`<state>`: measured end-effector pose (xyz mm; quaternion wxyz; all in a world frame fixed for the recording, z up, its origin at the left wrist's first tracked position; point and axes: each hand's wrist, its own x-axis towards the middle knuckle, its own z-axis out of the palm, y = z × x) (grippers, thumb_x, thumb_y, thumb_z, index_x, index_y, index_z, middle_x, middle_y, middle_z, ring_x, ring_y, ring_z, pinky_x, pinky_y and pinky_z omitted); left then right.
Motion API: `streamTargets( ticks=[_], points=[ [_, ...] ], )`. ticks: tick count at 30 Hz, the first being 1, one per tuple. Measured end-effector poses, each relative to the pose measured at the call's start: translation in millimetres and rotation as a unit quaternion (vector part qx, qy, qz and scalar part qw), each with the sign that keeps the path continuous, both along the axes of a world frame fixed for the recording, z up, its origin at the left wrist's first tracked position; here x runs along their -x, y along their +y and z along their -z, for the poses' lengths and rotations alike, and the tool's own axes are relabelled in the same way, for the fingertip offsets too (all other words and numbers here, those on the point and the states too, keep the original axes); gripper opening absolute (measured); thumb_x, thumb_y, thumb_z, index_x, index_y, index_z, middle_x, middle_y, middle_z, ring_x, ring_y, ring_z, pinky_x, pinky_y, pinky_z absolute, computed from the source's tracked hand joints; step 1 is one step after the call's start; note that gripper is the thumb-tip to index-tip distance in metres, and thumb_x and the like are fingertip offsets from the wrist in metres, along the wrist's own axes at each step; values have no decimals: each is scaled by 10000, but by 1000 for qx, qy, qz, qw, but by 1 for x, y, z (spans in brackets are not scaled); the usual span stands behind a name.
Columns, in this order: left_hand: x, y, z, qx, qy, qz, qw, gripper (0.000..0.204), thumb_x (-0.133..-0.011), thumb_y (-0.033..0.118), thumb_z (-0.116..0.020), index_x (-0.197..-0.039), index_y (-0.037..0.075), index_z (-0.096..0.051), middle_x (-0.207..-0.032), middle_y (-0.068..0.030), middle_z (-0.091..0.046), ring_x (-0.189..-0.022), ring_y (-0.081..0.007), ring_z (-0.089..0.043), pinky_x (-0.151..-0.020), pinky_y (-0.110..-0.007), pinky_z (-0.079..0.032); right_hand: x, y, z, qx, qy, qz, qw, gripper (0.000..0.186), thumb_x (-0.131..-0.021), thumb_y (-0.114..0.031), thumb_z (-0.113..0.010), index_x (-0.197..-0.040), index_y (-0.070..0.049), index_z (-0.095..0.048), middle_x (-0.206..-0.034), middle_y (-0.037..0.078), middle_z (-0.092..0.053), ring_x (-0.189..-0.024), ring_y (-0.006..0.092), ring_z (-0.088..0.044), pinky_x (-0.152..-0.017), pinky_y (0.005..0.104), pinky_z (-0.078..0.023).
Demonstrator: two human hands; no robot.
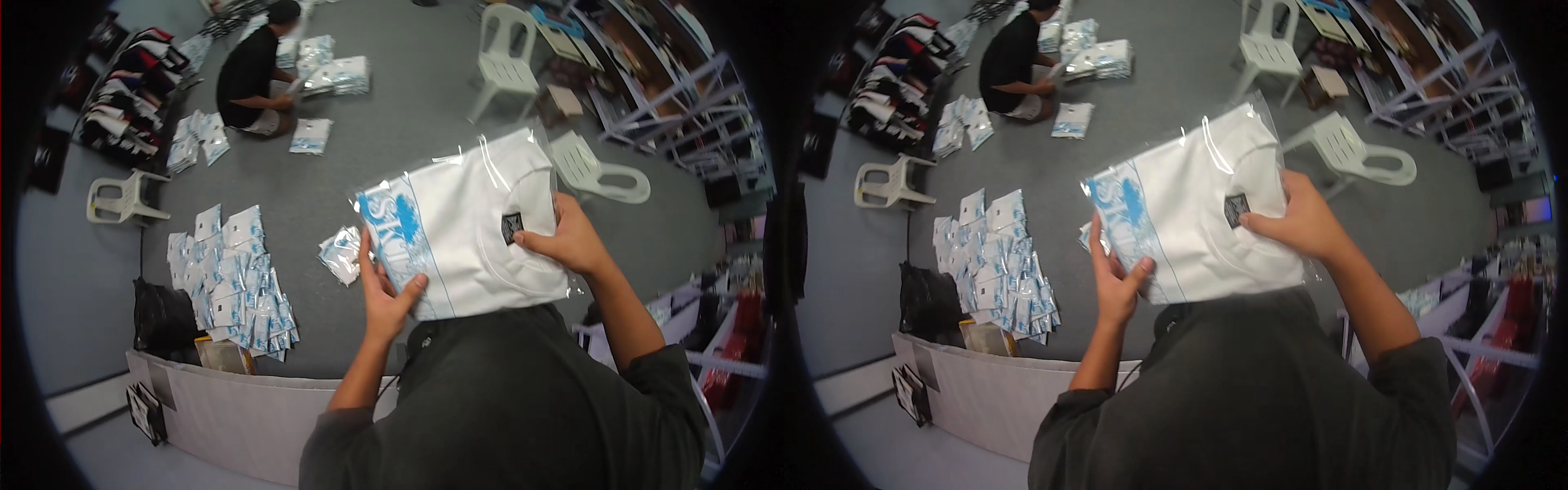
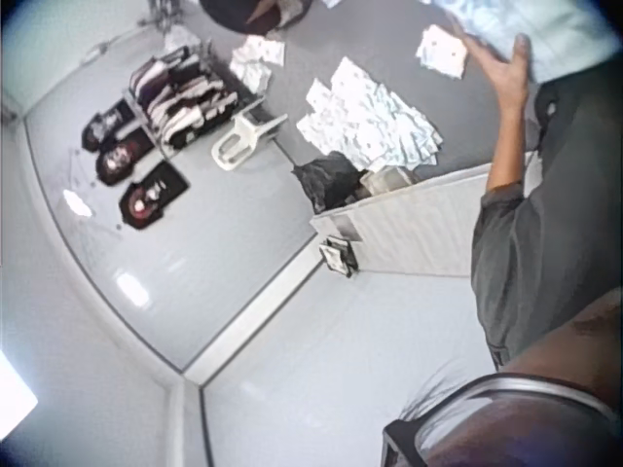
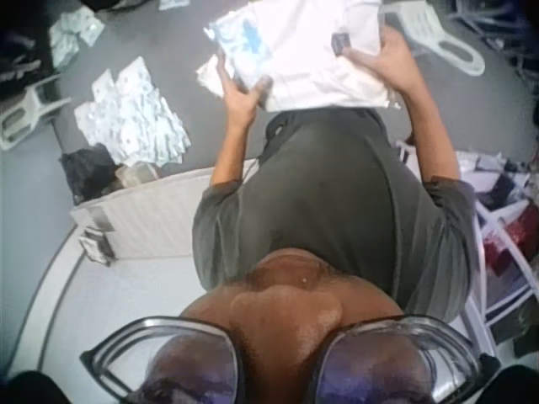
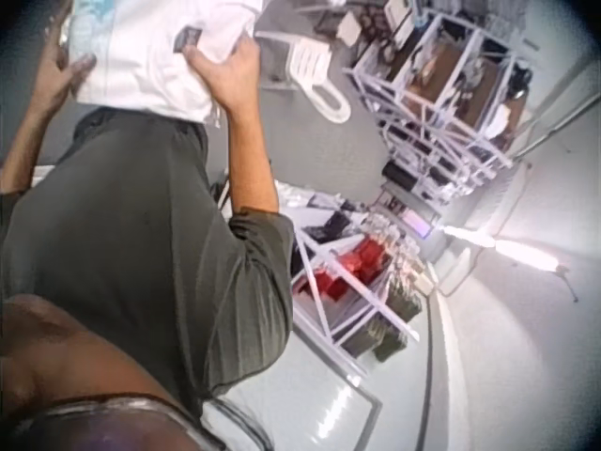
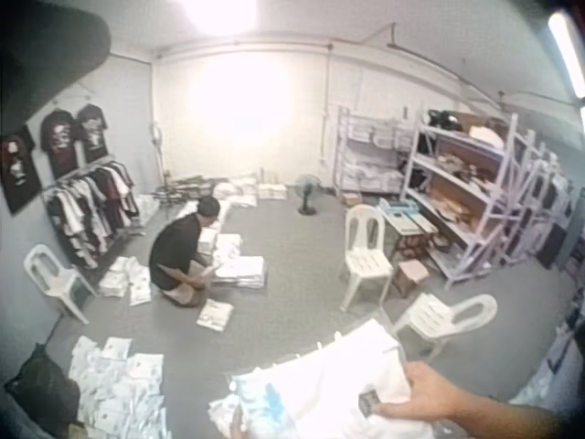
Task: Sorting and stacking packaged t-shirts on the floor.
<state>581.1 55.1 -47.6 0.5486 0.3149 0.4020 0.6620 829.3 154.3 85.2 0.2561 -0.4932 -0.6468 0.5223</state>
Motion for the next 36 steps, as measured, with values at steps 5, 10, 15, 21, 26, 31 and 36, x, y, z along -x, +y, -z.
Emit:
streamTargets(
  ticks=[5, 10, 15, 21, 26, 31, 36],
  points=[
    [2, -15, 14, 22, -14, -27, 999, 1045, -766, 74, -764, -1526, 71, -47, -1386, -203, -406, -1246, -266, -463, -1066, -387, -364, 12, 9, 23, 27, -41, -29, 998, 449, -727, -95, -789, -1119, 31, -612, -1006, 66, -676, -929, 138, -625, -873, 292, -484],
    [8, -30, 16, 63, 30, -49, 996, 1009, -785, 122, -767, -1524, 60, -83, -1411, -193, -365, -1260, -262, -433, -1070, -382, -345, 22, 0, 29, 91, -54, -4, 994, 430, -736, -104, -788, -1104, 40, -618, -1003, 74, -678, -923, 133, -622, -858, 288, -485],
    [5, -17, 22, 44, 61, -40, 996, 1002, -786, 122, -762, -1525, 56, -88, -1420, -198, -349, -1268, -264, -422, -1072, -386, -340, 19, 0, 25, 66, -40, 0, 997, 414, -749, -124, -784, -1086, 50, -618, -988, 81, -684, -871, 129, -632, -810, 275, -498],
    [-5, -17, 29, 56, 58, -26, 996, 1021, -774, 186, -774, -1523, 41, -95, -1440, -218, -313, -1300, -295, -390, -1092, -408, -313, 11, -7, 28, 68, -81, 20, 994, 420, -743, -149, -776, -1092, 34, -629, -989, 88, -692, -884, 150, -645, -825, 294, -500],
    [-6, -15, 37, 60, 68, -20, 996, 1012, -778, 194, -771, -1523, 41, -104, -1444, -221, -312, -1302, -298, -391, -1098, -413, -304, 10, -9, 38, 72, -64, 33, 995, 412, -732, -165, -773, -1074, 26, -645, -973, 96, -700, -876, 164, -658, -821, 305, -504],
    [-6, -12, 48, 89, 61, -7, 994, 993, -792, 202, -767, -1520, 32, -114, -1442, -225, -322, -1300, -297, -396, -1101, -412, -302, 2, -11, 59, 91, -83, 58, 991, 399, -739, -161, -769, -1074, 19, -651, -971, 98, -699, -879, 163, -654, -806, 307, -510],
    [-13, -13, 74, 158, 129, 59, 977, 901, -838, 195, -734, -1503, -3, -159, -1438, -228, -346, -1298, -285, -400, -1098, -391, -305, -14, -28, 100, 192, -97, 107, 971, 407, -734, -169, -775, -1073, 20, -652, -962, 109, -697, -868, 181, -657, -792, 314, -514]
  ],
)
